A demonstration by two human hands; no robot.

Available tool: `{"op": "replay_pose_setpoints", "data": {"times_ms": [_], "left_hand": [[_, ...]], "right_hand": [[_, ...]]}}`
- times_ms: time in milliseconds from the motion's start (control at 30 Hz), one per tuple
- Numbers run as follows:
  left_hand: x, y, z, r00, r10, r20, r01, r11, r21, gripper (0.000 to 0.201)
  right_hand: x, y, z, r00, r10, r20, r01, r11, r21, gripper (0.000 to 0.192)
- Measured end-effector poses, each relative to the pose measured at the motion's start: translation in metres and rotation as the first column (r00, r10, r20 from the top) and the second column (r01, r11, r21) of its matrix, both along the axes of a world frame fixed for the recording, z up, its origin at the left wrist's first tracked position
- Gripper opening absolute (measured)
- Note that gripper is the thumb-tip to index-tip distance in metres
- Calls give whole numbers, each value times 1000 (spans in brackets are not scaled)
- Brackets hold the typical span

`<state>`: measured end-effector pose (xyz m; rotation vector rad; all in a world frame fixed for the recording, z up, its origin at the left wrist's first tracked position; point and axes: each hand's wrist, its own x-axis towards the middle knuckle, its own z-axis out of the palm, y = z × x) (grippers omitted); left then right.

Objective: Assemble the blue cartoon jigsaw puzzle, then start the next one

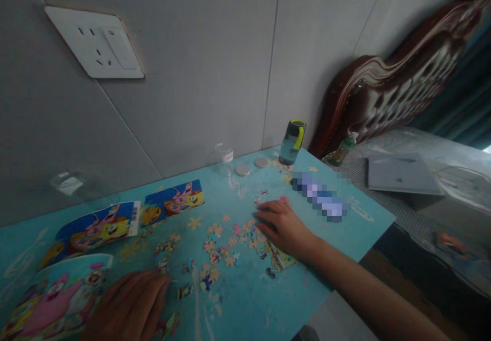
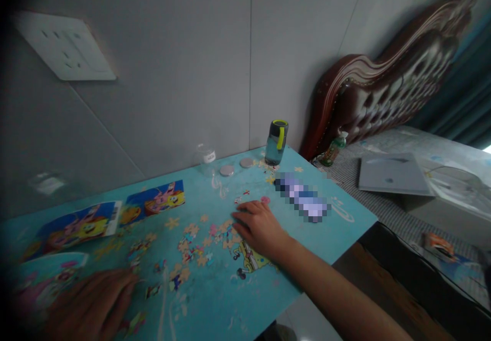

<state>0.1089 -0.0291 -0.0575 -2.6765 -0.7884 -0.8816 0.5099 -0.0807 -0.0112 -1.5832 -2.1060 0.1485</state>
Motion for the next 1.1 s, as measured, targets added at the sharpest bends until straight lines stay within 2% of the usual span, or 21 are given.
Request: {"op": "replay_pose_setpoints", "data": {"times_ms": [167, 300, 433, 667, 800, 967, 1033, 1100], "left_hand": [[-2, -4, 3, 993, 47, -105, -44, 999, 28, 27], [0, -9, 11, 985, 14, -170, -11, 1000, 19, 33], [7, -12, 15, 991, 21, -133, -26, 999, -33, 34], [19, -12, 13, 998, 32, -53, -39, 989, -140, 31], [23, -12, 17, 1000, 23, 2, -22, 980, -198, 25], [19, -15, 22, 1000, 16, 21, -9, 952, -306, 16], [17, -16, 25, 999, 18, 35, -5, 941, -339, 12], [15, -18, 29, 999, 7, 49, 11, 933, -359, 10]], "right_hand": [[6, 2, 1, 1000, -5, -15, 5, 1000, -13, 22], [14, 5, -1, 997, -79, -13, 78, 997, -20, 26], [21, 8, -9, 992, -129, 10, 129, 991, -14, 25], [24, 16, -16, 978, -205, 28, 203, 978, 55, 31], [25, 27, -12, 957, -287, 33, 286, 958, 32, 31], [28, 40, -1, 954, -299, -9, 299, 954, -5, 28], [18, 39, 5, 959, -281, -41, 281, 960, -21, 27], [-4, 33, 10, 973, -217, -74, 214, 976, -39, 25]]}}
